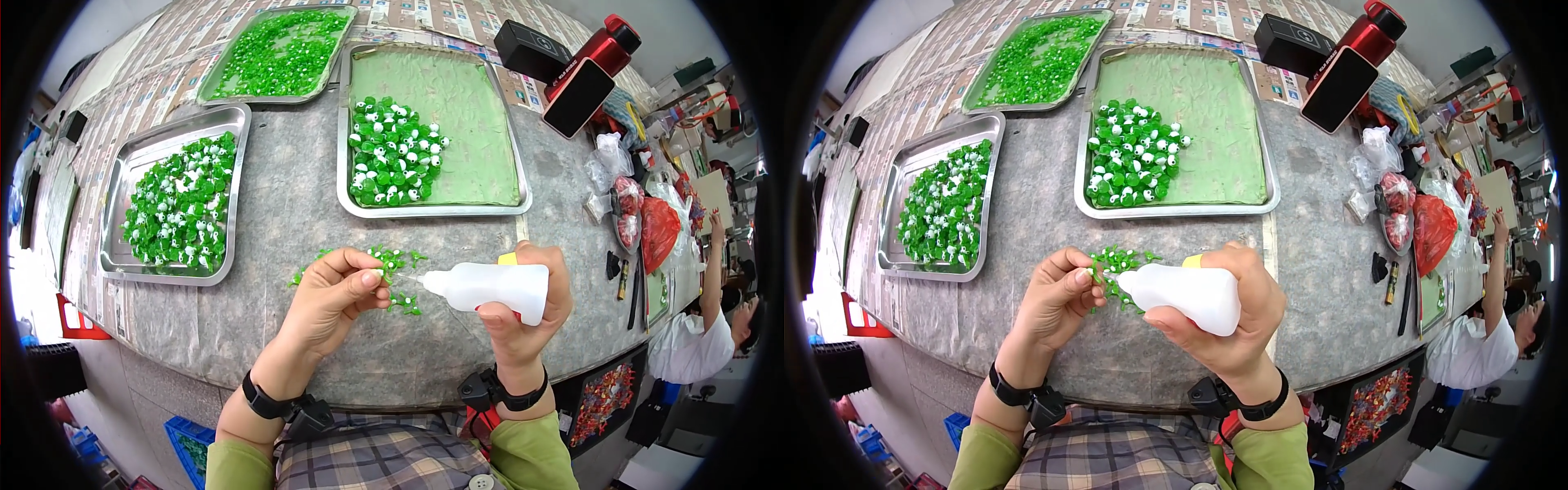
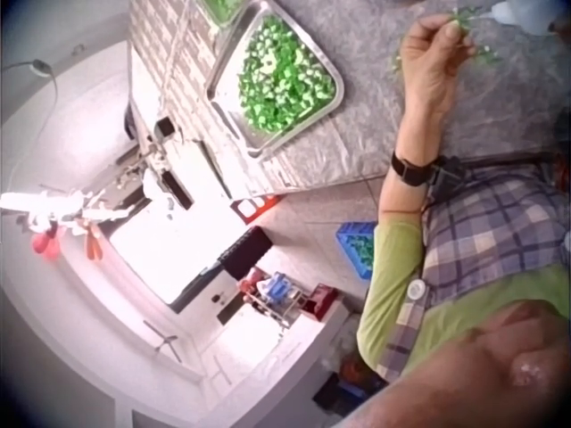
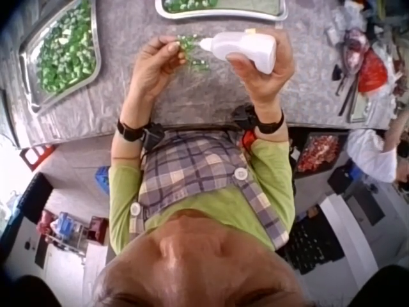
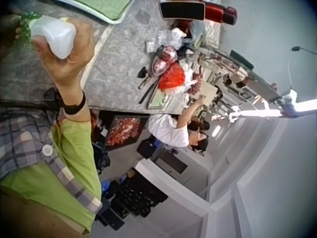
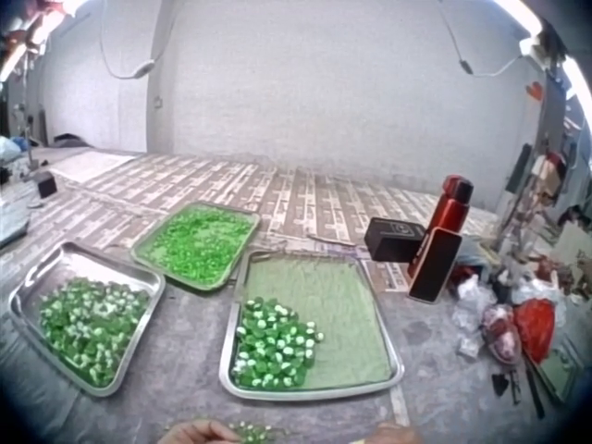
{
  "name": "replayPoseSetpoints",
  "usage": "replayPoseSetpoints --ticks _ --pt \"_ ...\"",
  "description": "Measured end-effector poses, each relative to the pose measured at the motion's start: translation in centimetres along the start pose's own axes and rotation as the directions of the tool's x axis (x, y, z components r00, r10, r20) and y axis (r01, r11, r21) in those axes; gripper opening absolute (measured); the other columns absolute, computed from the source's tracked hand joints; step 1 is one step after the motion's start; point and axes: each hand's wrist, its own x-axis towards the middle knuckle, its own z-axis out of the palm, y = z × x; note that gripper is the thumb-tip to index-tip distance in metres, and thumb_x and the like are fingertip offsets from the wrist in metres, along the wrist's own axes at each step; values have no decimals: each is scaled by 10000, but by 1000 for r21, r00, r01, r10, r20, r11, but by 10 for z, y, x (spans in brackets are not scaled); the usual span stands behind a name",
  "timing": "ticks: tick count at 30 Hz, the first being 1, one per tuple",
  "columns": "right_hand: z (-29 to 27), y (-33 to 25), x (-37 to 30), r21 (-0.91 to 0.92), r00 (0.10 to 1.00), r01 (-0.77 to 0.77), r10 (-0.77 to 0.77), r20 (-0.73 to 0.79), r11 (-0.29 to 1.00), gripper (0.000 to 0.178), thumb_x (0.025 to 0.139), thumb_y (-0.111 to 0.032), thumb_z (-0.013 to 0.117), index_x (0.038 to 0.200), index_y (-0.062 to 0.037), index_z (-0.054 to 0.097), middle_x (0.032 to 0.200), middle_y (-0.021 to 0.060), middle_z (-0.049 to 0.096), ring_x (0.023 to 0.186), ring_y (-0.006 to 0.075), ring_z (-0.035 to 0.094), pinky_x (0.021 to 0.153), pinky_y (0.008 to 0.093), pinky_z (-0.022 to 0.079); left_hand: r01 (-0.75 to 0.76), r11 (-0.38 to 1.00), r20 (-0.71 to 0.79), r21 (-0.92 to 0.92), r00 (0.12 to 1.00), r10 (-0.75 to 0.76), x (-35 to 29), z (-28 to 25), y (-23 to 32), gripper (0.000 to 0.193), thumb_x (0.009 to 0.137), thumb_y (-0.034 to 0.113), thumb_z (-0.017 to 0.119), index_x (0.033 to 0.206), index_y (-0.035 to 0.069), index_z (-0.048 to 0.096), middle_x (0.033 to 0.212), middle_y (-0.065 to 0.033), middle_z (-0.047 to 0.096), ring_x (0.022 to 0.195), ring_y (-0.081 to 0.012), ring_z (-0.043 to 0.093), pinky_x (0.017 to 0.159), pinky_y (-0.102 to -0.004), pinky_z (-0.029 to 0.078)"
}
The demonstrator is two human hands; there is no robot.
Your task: The person applies glue to green plastic pieces, attaches white plastic pieces to them by hand, and places the assembled items onto a tray.
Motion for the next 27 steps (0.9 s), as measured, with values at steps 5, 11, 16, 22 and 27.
replayPoseSetpoints --ticks 5,11,16,22,27 --pt "2 -1 1 -37 999 12 -11 31 999 424 559 -267 753 787 -25 490 632 60 512 506 134 469 457 224 365 0 1000 -1 -3 1000 0 0 0 0 96 755 71 562 837 32 529 712 -47 558 640 -121 558 602 -240 487" --pt "0 1 -1 64 997 -32 36 -71 997 421 576 -278 744 792 -18 493 694 59 508 564 118 489 476 220 374 -8 1000 19 -16 1000 8 1 -1 -1 82 762 87 556 822 35 535 705 -50 562 631 -121 560 593 -238 487" --pt "-1 1 0 9 1000 -22 22 -9 1000 427 583 -277 740 812 -12 494 713 55 498 582 115 487 488 218 378 2 1000 21 -4 1000 -2 1 -2 -1 77 763 99 558 808 40 540 687 -50 564 618 -121 559 583 -230 483" --pt "-1 4 -1 51 997 -15 19 -76 999 411 585 -265 738 806 -16 498 700 52 495 569 116 471 487 217 369 -5 1000 28 -6 1000 5 1 -3 -2 81 758 91 563 815 38 541 710 -52 570 632 -124 560 593 -239 481" --pt "-4 3 0 33 999 16 -15 -32 999 401 586 -261 737 794 -17 496 687 52 499 560 112 464 485 214 359 -120 988 -44 94 991 125 -1 1 -1 106 742 58 576 838 28 544 743 -58 571 667 -127 557 625 -248 474"
